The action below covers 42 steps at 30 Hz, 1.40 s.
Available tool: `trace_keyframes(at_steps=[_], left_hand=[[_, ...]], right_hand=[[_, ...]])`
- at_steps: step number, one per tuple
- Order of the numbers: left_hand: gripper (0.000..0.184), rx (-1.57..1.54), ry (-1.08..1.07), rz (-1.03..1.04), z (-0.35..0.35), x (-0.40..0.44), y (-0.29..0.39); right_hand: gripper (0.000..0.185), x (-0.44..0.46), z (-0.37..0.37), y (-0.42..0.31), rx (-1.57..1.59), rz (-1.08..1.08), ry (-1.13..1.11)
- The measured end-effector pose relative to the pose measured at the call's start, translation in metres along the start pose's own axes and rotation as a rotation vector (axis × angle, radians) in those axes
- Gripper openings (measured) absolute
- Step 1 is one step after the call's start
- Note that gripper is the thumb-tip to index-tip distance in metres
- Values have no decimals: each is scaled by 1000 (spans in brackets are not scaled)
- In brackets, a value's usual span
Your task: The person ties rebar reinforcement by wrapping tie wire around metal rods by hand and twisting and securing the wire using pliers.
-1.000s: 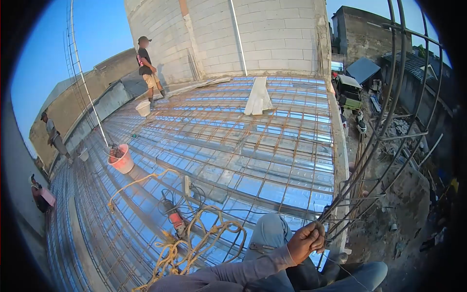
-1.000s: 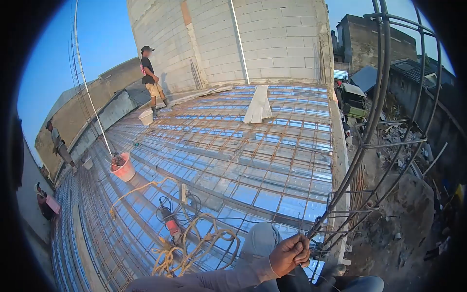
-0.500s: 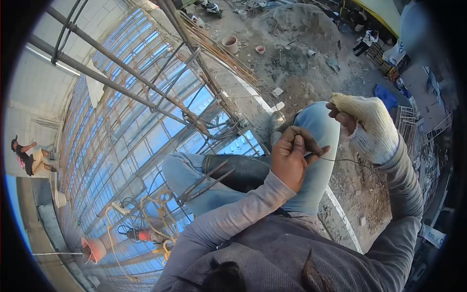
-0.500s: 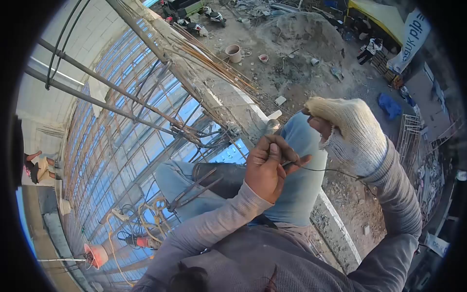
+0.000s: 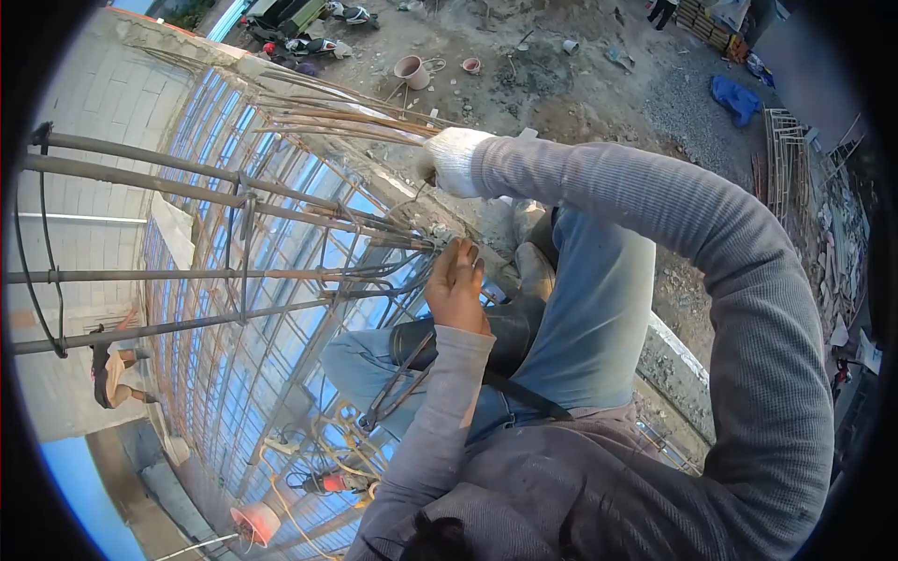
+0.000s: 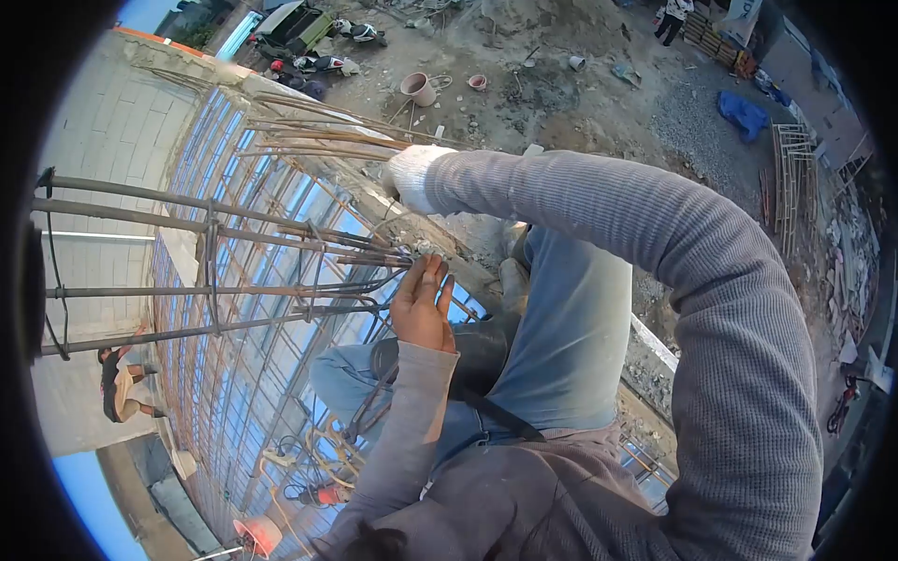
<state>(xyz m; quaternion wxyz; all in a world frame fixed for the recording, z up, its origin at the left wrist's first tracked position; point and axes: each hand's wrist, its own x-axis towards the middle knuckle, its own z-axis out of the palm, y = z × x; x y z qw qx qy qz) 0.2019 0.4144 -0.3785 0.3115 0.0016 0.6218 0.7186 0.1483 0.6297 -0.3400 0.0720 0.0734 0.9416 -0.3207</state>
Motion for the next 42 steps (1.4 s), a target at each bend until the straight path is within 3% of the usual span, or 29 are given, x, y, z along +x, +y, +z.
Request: trace_keyframes(at_steps=[2,6,8,10,14,15,18,20,22,24,28,31,34,35,41,42], left_hand=[[31,179,120,212,-60,24,-18],[30,390,199,366,-121,79,-28],[30,412,203,322,-119,100,-31],[33,662,154,278,-119,119,-40],[37,509,235,412,-108,145,-64],[37,355,193,369,-106,147,-63],[45,353,105,199,-105,148,-50],[44,329,105,238,-107,152,-55],[44,308,100,281,-107,153,-52],[45,863,141,458,-102,147,-45],[40,1153,175,448,-104,146,-41],[41,950,197,473,-104,142,-42],[39,1071,189,528,-109,142,-41],[39,1070,187,528,-107,141,-41],[35,1055,333,586,-89,131,-39],[33,1116,294,511,-91,135,-39]], right_hand=[[23,28,7,22,-42,-179,-18],[23,59,54,30,-73,-175,-108],[22,68,77,33,-159,-42,-106],[21,77,89,35,-139,-28,-88],[21,68,89,29,10,-2,-120],[22,66,89,28,-16,-18,-145],[25,50,85,19,23,-17,-163],[24,55,89,16,23,78,-164],[23,57,88,12,55,41,-126],[23,56,85,11,49,-7,-140],[23,53,78,9,17,5,-184],[21,51,87,4,-3,-21,-109],[20,47,97,2,-3,-123,-66],[20,52,100,2,-190,-240,-134],[22,65,94,8,-159,-318,-169],[22,66,92,7,-128,-318,-185]])
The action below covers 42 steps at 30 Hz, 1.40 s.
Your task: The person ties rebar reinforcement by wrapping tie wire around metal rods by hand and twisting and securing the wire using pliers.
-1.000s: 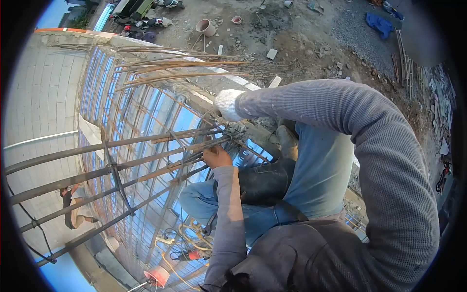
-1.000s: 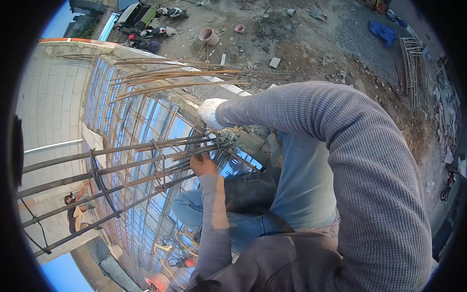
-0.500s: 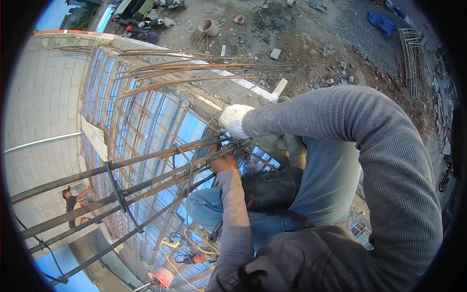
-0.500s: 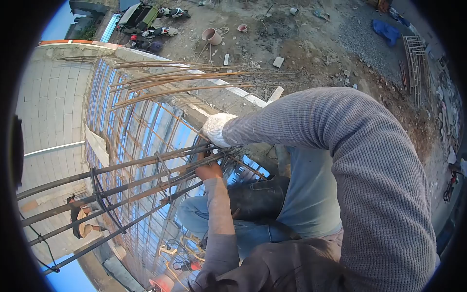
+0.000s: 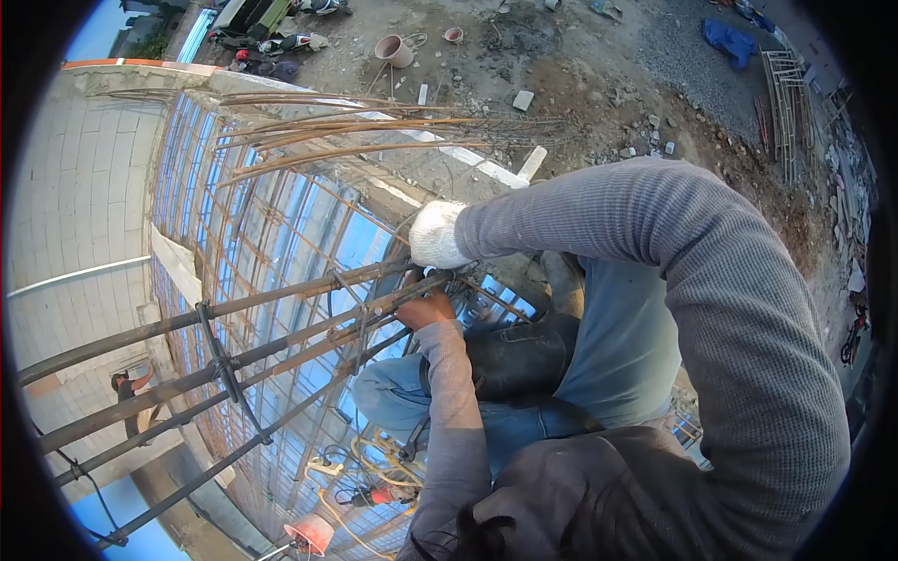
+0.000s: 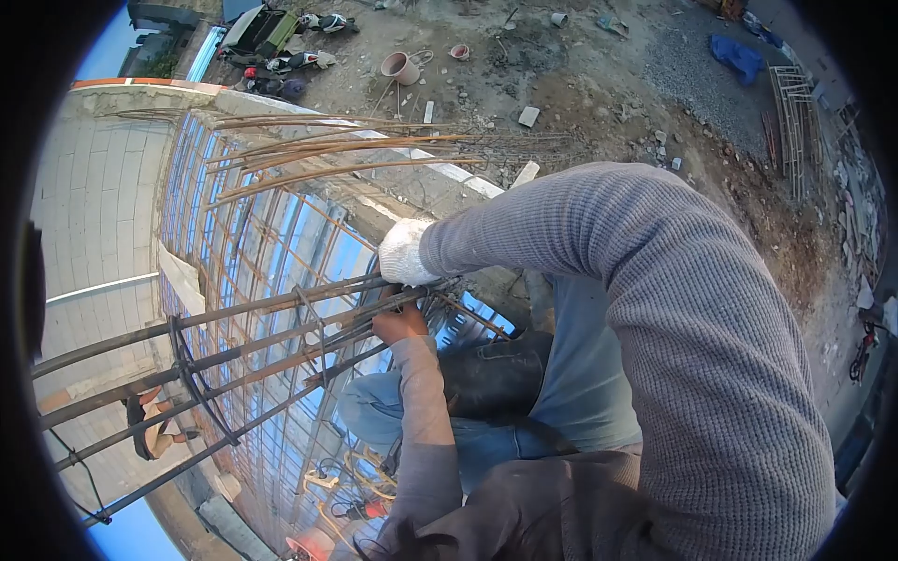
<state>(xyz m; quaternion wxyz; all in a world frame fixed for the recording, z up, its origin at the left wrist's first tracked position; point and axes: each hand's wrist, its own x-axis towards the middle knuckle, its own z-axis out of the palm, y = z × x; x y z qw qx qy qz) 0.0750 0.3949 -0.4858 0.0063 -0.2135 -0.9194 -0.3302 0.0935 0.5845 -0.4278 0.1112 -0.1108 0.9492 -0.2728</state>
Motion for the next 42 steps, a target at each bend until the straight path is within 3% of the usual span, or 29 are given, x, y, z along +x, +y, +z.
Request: trace_keyframes(at_steps=[2,4,5,7,11,13,14,16,17,18,19,20,22,23,25,27,30,32,35,42], left_hand=[[31,52,-81,-27,0,6,0],[26,-237,-97,-124,1,10,0],[26,-230,-106,-122,1,12,-6],[25,-9,-113,101,0,14,-19],[28,110,-143,103,3,15,-28],[30,-60,-369,-100,4,19,-34],[30,-52,-378,-103,5,21,-39],[32,-134,-448,-151,7,28,-39],[32,-128,-456,-154,4,29,-34],[31,-260,-488,-298,0,30,-30],[30,-394,-515,-443,-2,32,-23],[30,-392,-518,-447,1,34,-32],[27,-754,-484,-752,6,39,-52],[27,-753,-482,-757,6,43,-57],[22,-844,-508,-983,10,51,-62],[21,-852,-510,-988,9,54,-58],[20,-848,-515,-984,4,52,-41],[20,-849,-510,-974,2,49,-41],[18,-833,-529,-906,2,47,-45],[25,-727,-521,-759,14,45,-57]], right_hand=[[22,0,-11,-6,-39,-4,-13],[22,-4,-23,-7,339,331,-48],[24,-2,-24,5,-76,-16,-102],[25,1,-30,21,-61,-2,-92],[23,5,-30,26,-4,46,-26],[21,6,-22,13,-12,13,44],[21,14,-13,11,-1,16,44],[22,30,-6,4,145,239,64],[22,32,-8,7,137,236,15],[22,30,-10,14,143,239,14],[23,20,-22,18,49,88,-18],[24,16,-23,24,-43,-65,-51],[24,15,-18,31,26,-52,-22],[25,16,-14,36,91,-38,12],[26,21,2,51,153,0,13],[28,16,15,59,341,97,58],[26,18,48,69,357,86,174],[28,1,39,54,301,114,99],[43,-12,41,45,-52,-69,101],[33,-14,38,33,-206,-150,219]])
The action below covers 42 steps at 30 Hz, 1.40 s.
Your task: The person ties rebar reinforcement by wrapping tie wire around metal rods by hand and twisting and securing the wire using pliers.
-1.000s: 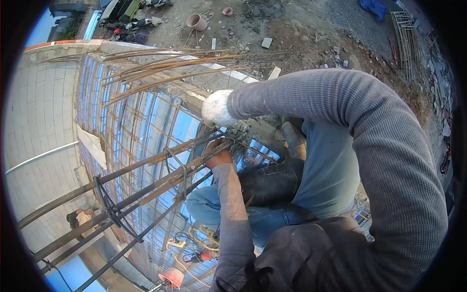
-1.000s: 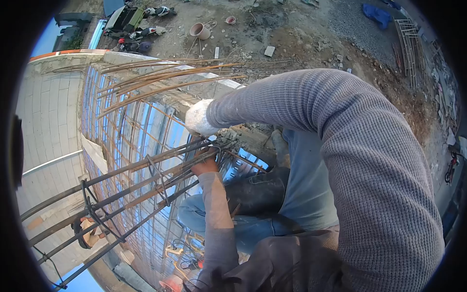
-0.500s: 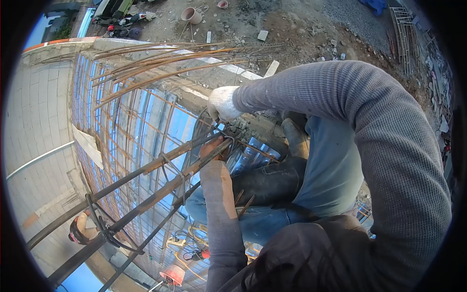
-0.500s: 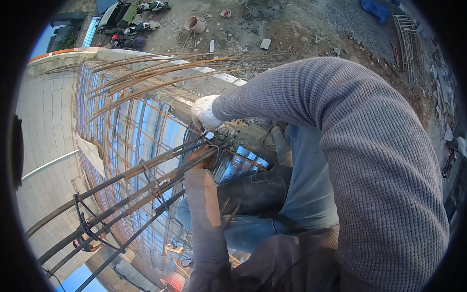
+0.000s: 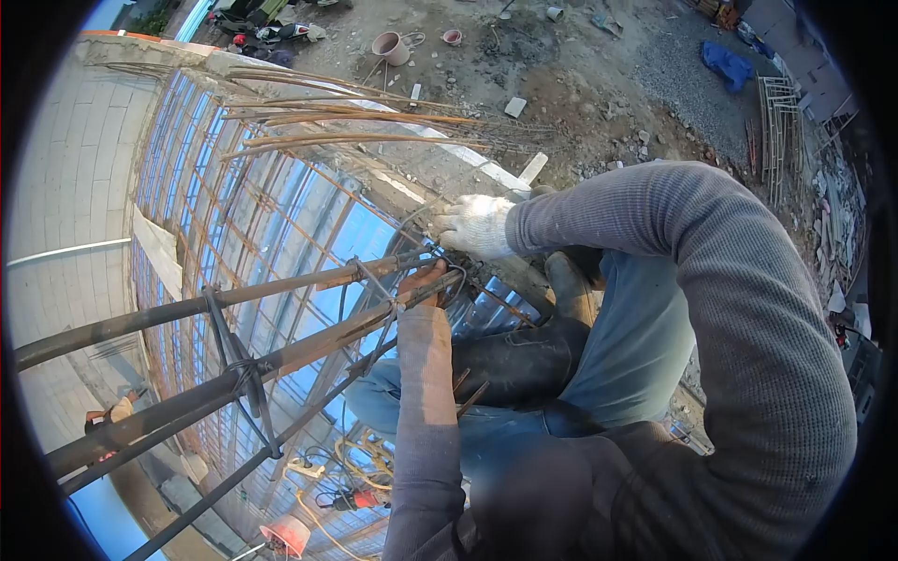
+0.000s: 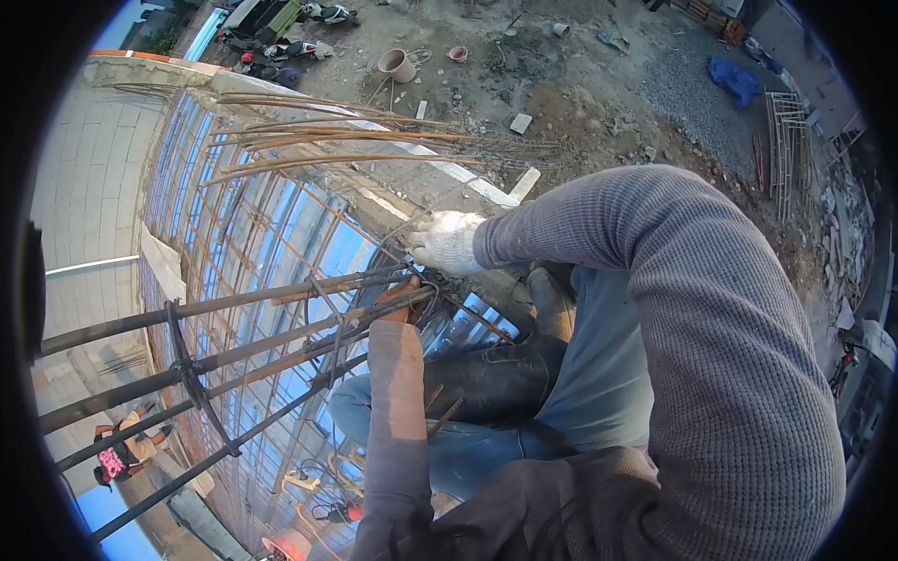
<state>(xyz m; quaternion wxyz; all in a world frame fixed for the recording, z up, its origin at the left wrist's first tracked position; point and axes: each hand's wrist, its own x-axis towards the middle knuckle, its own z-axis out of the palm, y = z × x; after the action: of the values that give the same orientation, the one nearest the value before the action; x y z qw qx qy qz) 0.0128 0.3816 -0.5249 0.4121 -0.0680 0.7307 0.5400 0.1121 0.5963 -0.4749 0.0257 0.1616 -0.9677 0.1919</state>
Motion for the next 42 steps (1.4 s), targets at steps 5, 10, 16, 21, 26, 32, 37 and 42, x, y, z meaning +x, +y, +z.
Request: trace_keyframes(at_steps=[5,10,16,21,26,32,37,42], left_hand=[[24,193,63,20,12,-11,12],[21,277,102,161,0,16,-24],[23,207,276,500,34,-45,-4],[23,372,317,533,35,-54,11],[16,424,299,637,36,-52,10],[19,103,242,544,37,-42,-3],[19,69,207,351,23,-34,2],[22,111,106,328,6,-18,-11]], right_hand=[[27,1,4,0,-191,-127,21],[24,7,-1,-1,-193,-157,21],[23,8,-20,-30,107,270,-195],[33,8,-21,-37,451,570,-200],[32,14,-23,-33,631,697,-261],[26,20,-6,-32,495,679,-151],[31,25,-10,-21,586,696,-197],[31,24,3,-24,531,808,-162]])
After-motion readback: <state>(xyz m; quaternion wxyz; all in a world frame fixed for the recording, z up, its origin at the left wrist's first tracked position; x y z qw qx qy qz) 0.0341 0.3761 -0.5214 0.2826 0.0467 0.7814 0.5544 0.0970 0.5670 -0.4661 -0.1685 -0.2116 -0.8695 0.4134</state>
